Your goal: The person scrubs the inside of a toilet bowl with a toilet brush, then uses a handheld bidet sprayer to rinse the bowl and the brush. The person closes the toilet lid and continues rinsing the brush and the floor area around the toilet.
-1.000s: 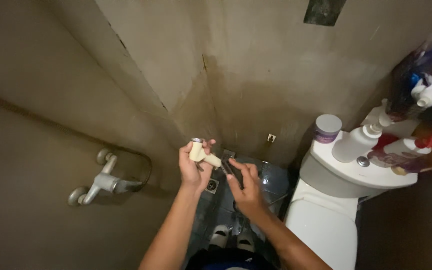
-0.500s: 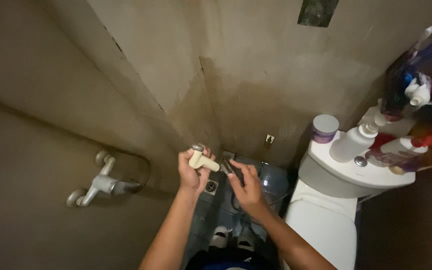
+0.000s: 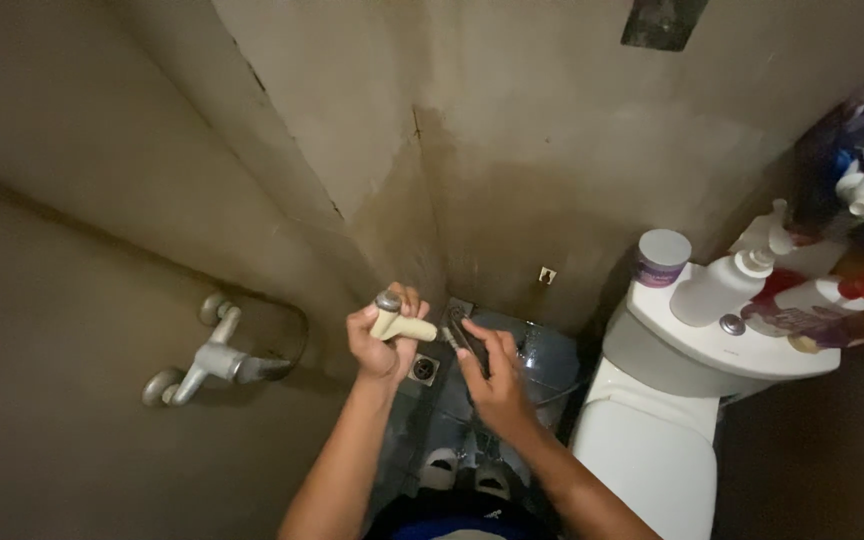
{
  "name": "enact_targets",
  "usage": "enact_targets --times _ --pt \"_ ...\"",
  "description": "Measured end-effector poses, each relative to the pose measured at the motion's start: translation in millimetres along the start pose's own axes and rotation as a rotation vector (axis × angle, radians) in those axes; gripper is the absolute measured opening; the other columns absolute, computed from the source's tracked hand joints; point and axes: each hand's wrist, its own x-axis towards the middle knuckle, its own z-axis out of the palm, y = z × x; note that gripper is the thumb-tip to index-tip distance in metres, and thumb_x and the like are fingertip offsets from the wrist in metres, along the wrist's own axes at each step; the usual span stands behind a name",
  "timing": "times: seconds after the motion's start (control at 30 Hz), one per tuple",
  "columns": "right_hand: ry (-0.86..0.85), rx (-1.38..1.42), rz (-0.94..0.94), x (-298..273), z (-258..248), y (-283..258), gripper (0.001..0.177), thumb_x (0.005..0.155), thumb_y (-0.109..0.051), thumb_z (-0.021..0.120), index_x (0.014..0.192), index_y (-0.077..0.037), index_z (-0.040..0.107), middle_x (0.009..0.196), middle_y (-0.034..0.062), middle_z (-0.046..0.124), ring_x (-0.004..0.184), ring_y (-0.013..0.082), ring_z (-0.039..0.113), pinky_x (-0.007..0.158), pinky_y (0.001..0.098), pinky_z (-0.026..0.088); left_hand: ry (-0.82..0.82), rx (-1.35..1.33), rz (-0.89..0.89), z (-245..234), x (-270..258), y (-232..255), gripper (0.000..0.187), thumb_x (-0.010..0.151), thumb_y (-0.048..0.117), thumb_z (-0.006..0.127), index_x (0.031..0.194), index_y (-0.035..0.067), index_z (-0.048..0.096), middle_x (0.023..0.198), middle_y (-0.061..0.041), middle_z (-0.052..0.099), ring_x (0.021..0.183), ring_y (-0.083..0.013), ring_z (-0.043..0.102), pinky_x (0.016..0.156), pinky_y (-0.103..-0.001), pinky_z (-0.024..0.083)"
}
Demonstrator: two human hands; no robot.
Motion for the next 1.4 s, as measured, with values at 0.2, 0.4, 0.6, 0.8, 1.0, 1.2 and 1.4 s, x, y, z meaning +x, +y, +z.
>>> enact_targets --times 0.2,0.4,0.6,0.8,1.0,1.2,1.4 --pt "-0.014 0.024 0.0 3 12 -12 0.041 0.095 -0.02 0.068 0.135 -0.012 0.068 0.113 0.0177 0.06 0.109 0.0382 0.064 0.098 0.0442 0.047 0.027 -0.071 0.071 -17 0 3 0.038 0.078 0.044 0.048 0.066 0.008 0.055 0.062 -0.011 0.042 0.066 -0.0268 0.043 0.066 -0.041 0.039" --pt "-0.017 -0.042 0.038 0 30 5 0.043 0.095 -0.021 0.07 0.138 -0.017 0.067 0.114 0.0137 0.061 0.109 0.0339 0.065 0.097 0.0406 0.048 0.144 -0.148 0.053 -22 1 14 0.041 0.077 0.045 0.049 0.065 0.007 0.06 0.057 -0.012 0.046 0.064 -0.0287 0.045 0.064 -0.042 0.04" --pt "-0.071 0.013 0.11 -3 50 0 0.044 0.097 -0.024 0.067 0.14 -0.015 0.065 0.108 0.0157 0.059 0.095 0.0312 0.061 0.089 0.0417 0.047 0.196 -0.01 -0.023 -39 3 32 0.042 0.081 0.046 0.049 0.076 0.007 0.063 0.07 -0.012 0.053 0.071 -0.026 0.051 0.07 -0.041 0.042" --pt "-0.032 0.063 0.158 -7 77 17 0.044 0.098 -0.027 0.067 0.14 -0.014 0.065 0.106 0.019 0.061 0.092 0.0336 0.061 0.086 0.042 0.047 0.259 0.187 -0.036 -85 -3 16 0.03 0.09 0.032 0.057 0.086 0.004 0.067 0.077 -0.013 0.065 0.077 -0.021 0.062 0.076 -0.033 0.052" --pt "-0.012 0.067 0.227 -8 94 44 0.041 0.101 -0.027 0.064 0.14 -0.013 0.064 0.104 0.0187 0.063 0.088 0.0276 0.06 0.085 0.0413 0.048 0.21 0.139 0.006 -91 8 23 0.026 0.092 0.029 0.058 0.085 0.005 0.065 0.078 -0.013 0.062 0.077 -0.0227 0.06 0.074 -0.034 0.049" --pt "0.033 -0.054 0.188 3 98 -19 0.041 0.098 -0.024 0.066 0.139 -0.018 0.066 0.102 0.0162 0.063 0.084 0.0286 0.062 0.08 0.0385 0.05 0.004 -0.028 -0.006 -93 23 41 0.042 0.088 0.044 0.049 0.077 0.004 0.058 0.073 -0.015 0.047 0.071 -0.0257 0.044 0.068 -0.039 0.038" --pt "0.149 -0.068 0.098 6 122 8 0.04 0.1 -0.025 0.064 0.139 -0.016 0.067 0.092 0.0127 0.058 0.075 0.0228 0.054 0.073 0.0353 0.047 -0.037 -0.059 -0.036 -104 34 46 0.048 0.088 0.047 0.046 0.075 0.002 0.056 0.071 -0.016 0.044 0.071 -0.0282 0.043 0.067 -0.041 0.037"
